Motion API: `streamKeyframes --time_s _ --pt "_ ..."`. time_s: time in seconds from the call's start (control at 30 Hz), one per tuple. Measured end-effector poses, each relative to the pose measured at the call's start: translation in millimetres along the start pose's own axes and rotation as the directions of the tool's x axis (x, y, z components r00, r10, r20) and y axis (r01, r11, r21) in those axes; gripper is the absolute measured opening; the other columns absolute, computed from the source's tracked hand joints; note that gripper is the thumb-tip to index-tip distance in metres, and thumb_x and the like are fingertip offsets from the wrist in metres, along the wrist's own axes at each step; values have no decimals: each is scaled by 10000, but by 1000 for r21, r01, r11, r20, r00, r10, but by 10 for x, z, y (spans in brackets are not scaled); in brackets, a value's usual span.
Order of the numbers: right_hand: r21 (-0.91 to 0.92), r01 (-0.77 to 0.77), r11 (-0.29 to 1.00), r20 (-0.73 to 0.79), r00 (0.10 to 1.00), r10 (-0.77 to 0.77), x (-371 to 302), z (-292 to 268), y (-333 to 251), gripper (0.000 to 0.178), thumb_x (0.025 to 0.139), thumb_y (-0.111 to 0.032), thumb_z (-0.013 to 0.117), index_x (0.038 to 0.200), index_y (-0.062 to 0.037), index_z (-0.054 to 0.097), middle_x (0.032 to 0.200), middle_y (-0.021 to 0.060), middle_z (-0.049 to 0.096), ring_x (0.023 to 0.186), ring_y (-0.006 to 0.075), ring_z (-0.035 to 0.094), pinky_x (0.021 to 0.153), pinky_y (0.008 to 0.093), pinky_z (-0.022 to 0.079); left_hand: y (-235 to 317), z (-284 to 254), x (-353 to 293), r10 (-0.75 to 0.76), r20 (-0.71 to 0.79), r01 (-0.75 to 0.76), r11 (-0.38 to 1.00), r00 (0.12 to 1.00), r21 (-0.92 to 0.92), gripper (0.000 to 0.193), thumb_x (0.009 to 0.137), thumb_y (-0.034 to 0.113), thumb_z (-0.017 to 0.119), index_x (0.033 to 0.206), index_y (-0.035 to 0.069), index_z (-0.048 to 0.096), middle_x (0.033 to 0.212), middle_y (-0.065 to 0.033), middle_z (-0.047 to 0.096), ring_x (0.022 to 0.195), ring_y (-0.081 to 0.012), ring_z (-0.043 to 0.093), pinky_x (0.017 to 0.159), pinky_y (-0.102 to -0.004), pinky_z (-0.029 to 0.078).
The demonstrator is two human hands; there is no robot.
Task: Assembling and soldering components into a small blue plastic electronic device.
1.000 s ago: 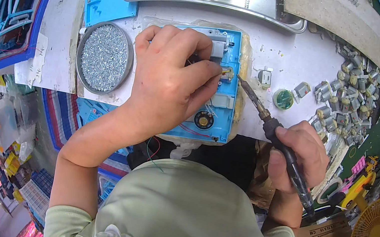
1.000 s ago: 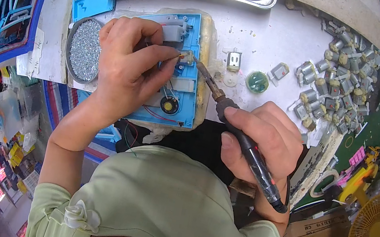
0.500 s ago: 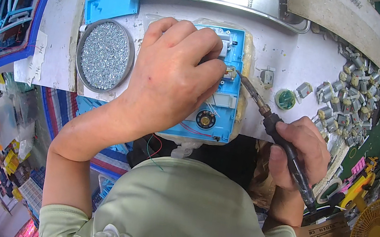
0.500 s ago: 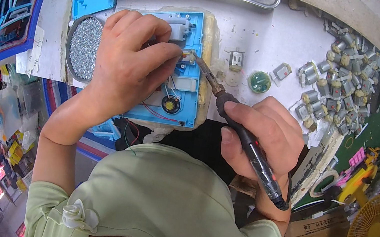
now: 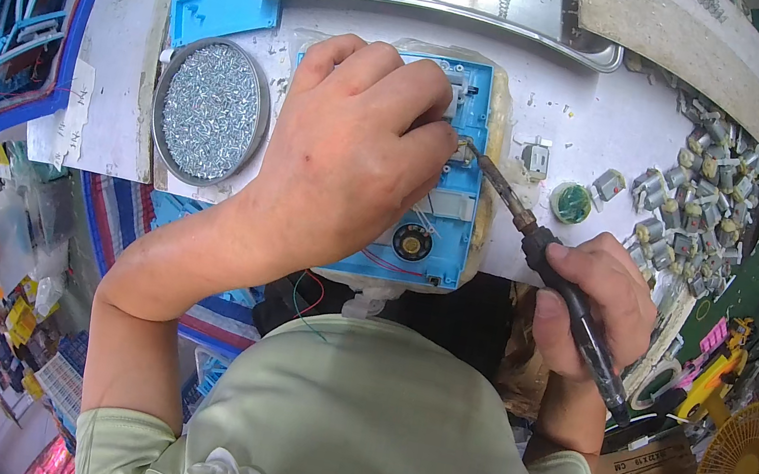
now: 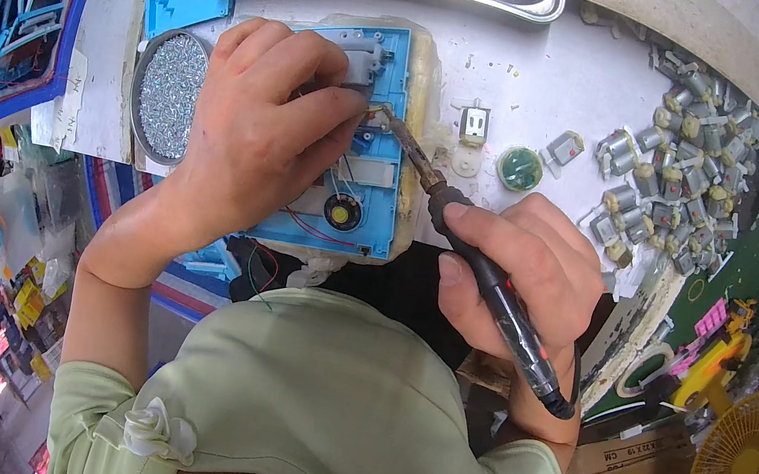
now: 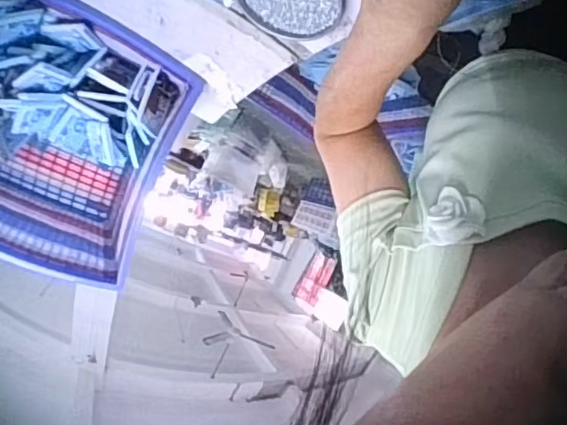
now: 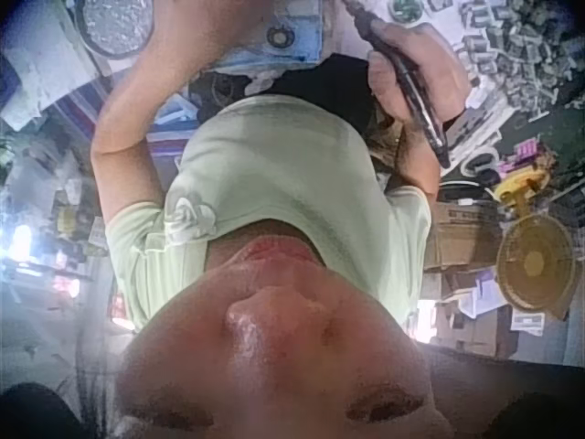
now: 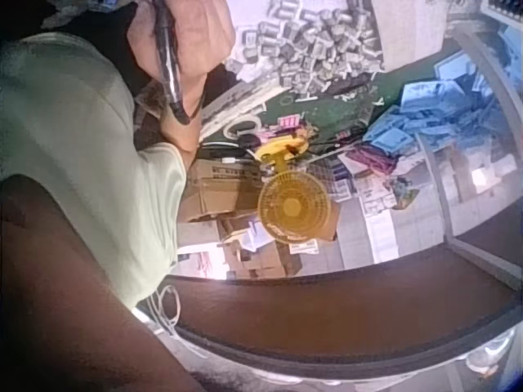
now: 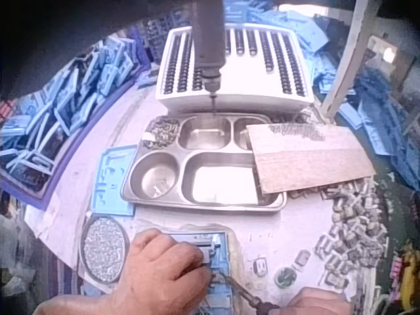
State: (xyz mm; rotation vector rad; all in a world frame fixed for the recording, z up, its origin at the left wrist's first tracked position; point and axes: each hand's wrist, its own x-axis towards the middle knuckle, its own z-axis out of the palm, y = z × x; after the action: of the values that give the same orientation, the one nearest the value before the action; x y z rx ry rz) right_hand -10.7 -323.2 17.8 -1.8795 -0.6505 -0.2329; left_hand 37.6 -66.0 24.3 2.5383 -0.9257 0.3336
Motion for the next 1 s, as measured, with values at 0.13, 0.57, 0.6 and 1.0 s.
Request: streamKeyframes --time_s 0.13,0.57,0.6,1.0 --pt "-3 5 1000 -16 1000 -5 1 15 -5 295 786 -39 762 1063 33 692 692 98 634 550 217 567 510 312 427 0 -64 1 -16 81 16 1000 997 -2 200 681 84 765 848 104 657 914 -33 571 841 -245 559 828 -421 413" --pt "-95 30 995 56 998 -25 35 -12 -52 249 774 -32 702 1004 56 664 657 106 596 550 238 546 526 334 424 -11 -43 -2 55 64 -59 996 996 60 98 703 117 650 795 98 618 915 -51 540 858 -254 554 881 -439 423" --pt "-90 30 996 46 999 -26 38 -7 -52 248 775 -31 701 1004 55 664 654 104 592 548 236 542 525 334 422 -7 -54 3 43 83 -47 998 996 50 144 701 107 697 835 104 644 921 -43 554 855 -252 560 874 -436 423" --pt "-76 35 996 10 999 -34 39 21 -21 273 764 -33 752 1033 -10 709 647 62 574 525 220 529 494 324 410 -11 -76 10 28 107 -30 999 994 21 250 684 81 793 912 105 693 925 -34 583 834 -252 573 833 -421 427"
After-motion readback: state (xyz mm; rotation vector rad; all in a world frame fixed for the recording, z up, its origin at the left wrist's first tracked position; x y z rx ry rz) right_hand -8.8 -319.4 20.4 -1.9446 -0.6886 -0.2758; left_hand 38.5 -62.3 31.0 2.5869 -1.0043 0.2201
